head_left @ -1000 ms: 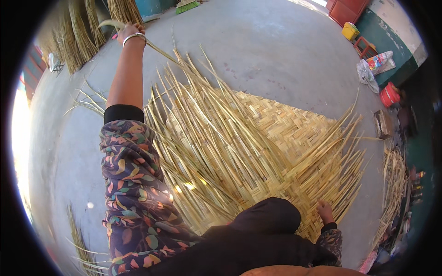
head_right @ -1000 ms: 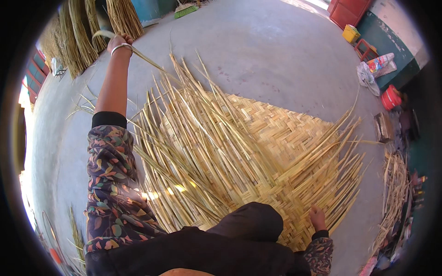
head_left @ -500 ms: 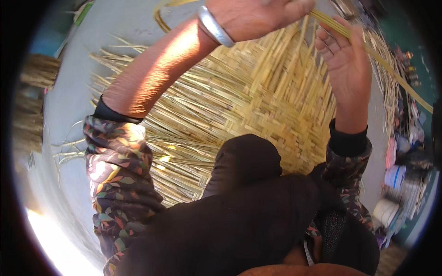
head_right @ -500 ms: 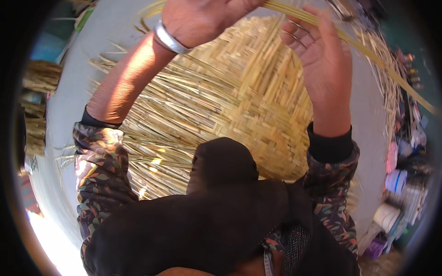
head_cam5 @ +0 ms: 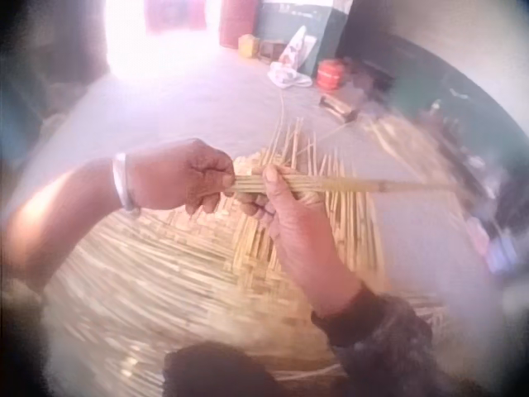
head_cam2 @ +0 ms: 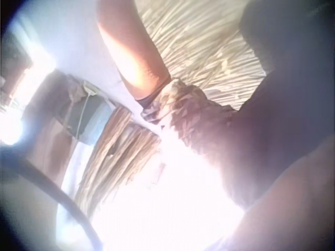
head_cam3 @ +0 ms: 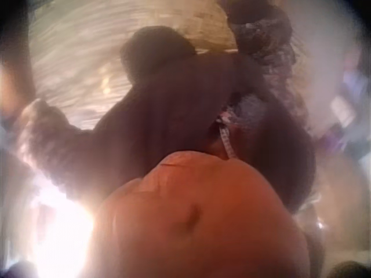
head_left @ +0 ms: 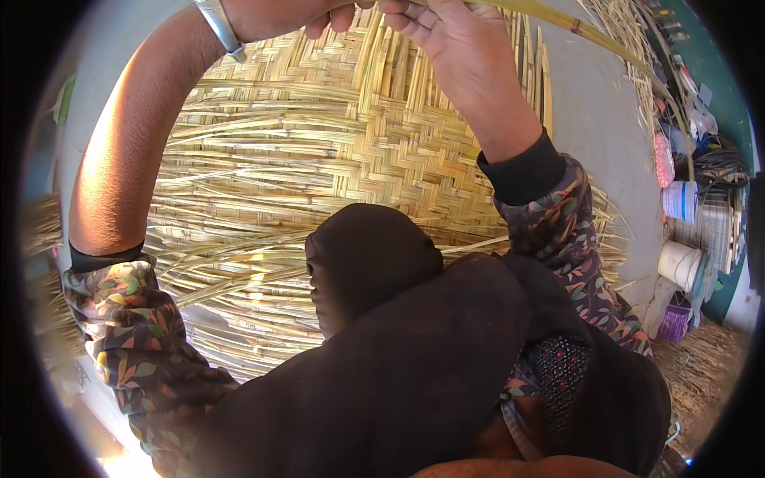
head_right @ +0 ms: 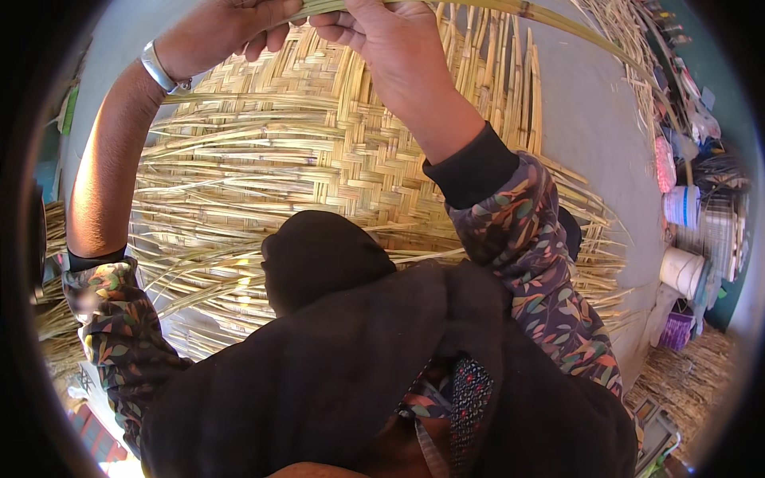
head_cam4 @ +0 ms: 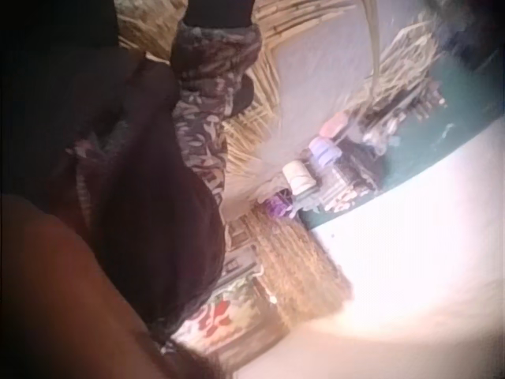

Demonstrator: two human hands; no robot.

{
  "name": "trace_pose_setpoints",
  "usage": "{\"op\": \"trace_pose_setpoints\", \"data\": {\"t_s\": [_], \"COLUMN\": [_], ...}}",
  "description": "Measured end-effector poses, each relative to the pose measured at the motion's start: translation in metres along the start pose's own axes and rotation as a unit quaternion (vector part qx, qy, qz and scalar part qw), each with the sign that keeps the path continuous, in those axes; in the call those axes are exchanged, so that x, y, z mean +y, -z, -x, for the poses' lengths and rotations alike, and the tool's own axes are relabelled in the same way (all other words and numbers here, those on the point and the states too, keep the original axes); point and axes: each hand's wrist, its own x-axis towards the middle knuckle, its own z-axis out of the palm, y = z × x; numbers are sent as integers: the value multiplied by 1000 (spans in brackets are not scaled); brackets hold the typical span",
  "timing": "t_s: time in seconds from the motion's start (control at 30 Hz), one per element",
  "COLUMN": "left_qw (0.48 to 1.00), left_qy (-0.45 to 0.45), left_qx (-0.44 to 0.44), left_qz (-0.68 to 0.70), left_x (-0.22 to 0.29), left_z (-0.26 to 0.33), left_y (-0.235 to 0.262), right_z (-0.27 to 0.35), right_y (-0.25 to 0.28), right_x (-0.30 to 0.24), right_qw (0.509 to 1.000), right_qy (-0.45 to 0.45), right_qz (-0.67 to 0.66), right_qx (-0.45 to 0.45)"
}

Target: The person weaves a large mat by hand, interlacing long dried palm leaves in a tight pattern. They repeatedly pull and tuck strands to secure the weave, working across the surface of the mat.

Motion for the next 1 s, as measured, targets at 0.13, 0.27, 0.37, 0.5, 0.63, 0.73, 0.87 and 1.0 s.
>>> {"op": "trace_pose_setpoints", "data": {"t_s": [0.13, 0.27, 0.37, 0.5, 0.63, 0.73, 0.87, 1.0], "left_qw": [964, 907, 913, 879, 982, 934, 933, 923], "left_qy": [-147, -96, -131, -265, -99, -175, -132, -120], "left_qx": [145, 258, 297, 241, 157, 242, 254, 218], "left_qz": [-169, -320, -246, -314, -30, -194, -217, -292], "left_x": [0, 3, -31, -39, 24, 7, -12, -32], "left_z": [-5, -16, -42, -44, 9, 10, 6, -2], "left_y": [-15, -19, -1, 47, 16, -6, -11, 10], "right_z": [-4, -19, -21, -24, -35, -37, -35, -25], "right_y": [0, -10, -36, -45, -15, -4, -11, -21], "right_x": [3, 12, 24, -15, -17, -1, 14, 14], "right_qw": [998, 962, 903, 950, 993, 995, 996, 994], "right_qy": [41, 194, 337, 288, 111, 52, 28, 58], "right_qz": [29, 176, 258, 121, -42, -88, -80, -81], "right_qx": [44, 73, 69, 1, -23, -5, -5, -38]}}
